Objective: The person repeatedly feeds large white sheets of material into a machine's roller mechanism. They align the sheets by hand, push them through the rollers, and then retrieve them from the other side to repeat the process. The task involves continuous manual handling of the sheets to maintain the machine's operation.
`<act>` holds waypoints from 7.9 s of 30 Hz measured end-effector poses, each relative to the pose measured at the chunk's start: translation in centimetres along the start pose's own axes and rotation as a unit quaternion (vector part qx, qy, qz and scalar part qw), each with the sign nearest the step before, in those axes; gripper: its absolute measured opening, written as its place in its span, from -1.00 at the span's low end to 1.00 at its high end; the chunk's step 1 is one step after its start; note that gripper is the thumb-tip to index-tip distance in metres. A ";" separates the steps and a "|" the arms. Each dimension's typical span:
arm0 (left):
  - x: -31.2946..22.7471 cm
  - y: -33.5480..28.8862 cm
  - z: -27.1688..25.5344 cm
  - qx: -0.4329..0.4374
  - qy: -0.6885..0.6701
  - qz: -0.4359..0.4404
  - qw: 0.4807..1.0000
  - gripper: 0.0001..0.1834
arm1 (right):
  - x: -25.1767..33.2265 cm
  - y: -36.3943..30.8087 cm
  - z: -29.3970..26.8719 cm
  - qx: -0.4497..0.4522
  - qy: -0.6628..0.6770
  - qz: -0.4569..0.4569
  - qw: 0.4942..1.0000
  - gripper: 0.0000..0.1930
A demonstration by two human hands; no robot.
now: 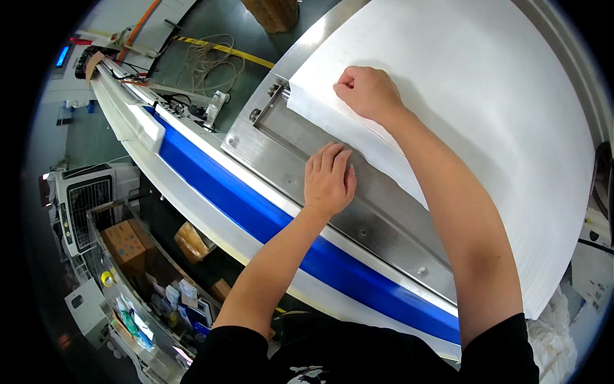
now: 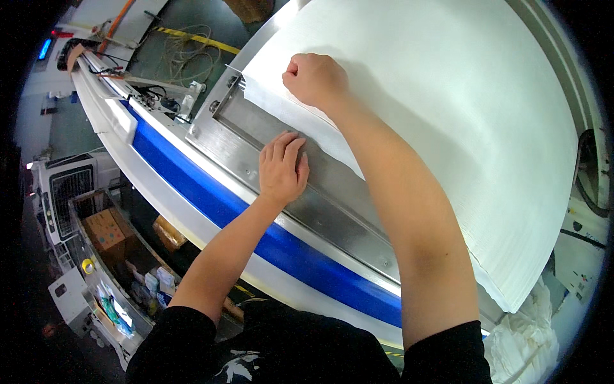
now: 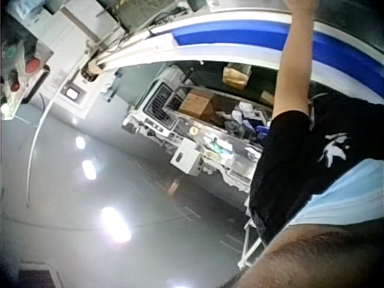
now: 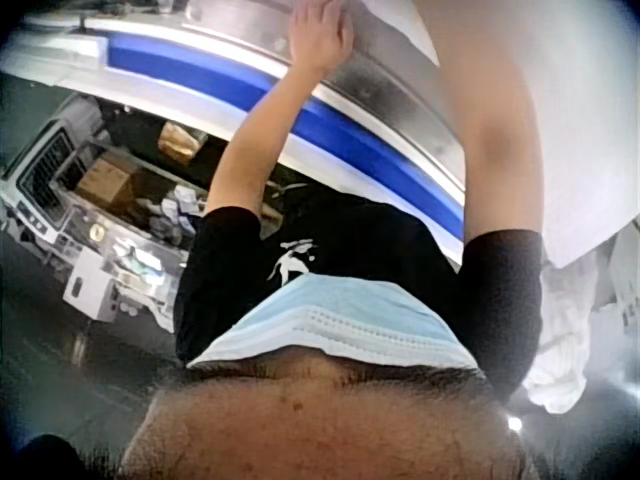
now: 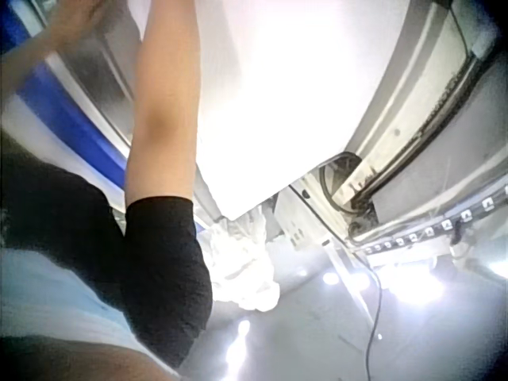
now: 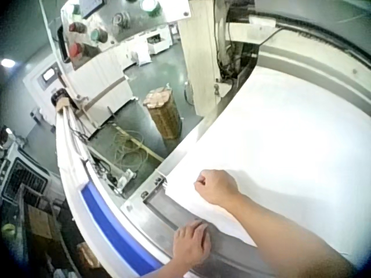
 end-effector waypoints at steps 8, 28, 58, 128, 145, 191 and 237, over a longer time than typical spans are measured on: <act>0.5 0.3 -0.6 -0.007 -0.030 -0.015 0.999 -0.61 | -0.3 0.1 0.4 -0.064 -0.010 -0.021 0.998 -0.85; 8.9 6.7 -3.1 -0.042 0.165 0.084 0.982 -0.56 | -0.9 0.3 0.2 -0.113 -0.019 -0.047 0.992 -0.85; 13.1 11.7 -0.2 0.443 0.327 0.093 0.829 -0.76 | -52.8 -56.8 -29.0 -0.199 -0.327 0.438 0.813 -0.43; 3.3 -3.4 -5.5 0.395 0.305 -0.051 0.865 -0.69 | -55.5 -78.1 -21.2 0.402 -0.147 0.527 0.734 -0.33; 7.7 -3.2 -2.0 0.185 0.263 0.035 0.946 -0.57 | -49.5 -67.6 -16.8 0.216 -0.211 0.493 0.816 -0.77; 10.4 7.3 -1.7 0.013 0.174 0.093 0.980 -0.46 | -1.3 1.2 1.2 -0.103 -0.014 -0.031 0.994 -0.85; 11.2 10.1 2.0 0.445 0.365 0.216 0.789 -0.80 | -55.2 -56.7 -28.5 -0.204 -0.318 0.454 0.807 -0.43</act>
Point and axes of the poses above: each hand's wrist, its own y-axis towards the middle knuckle, its own z-axis out of the palm, x = y × z, the point moved 4 cm from there along y, towards the middle knuckle, and after that the axes turned 14 degrees about z, right-handed, at the moved point
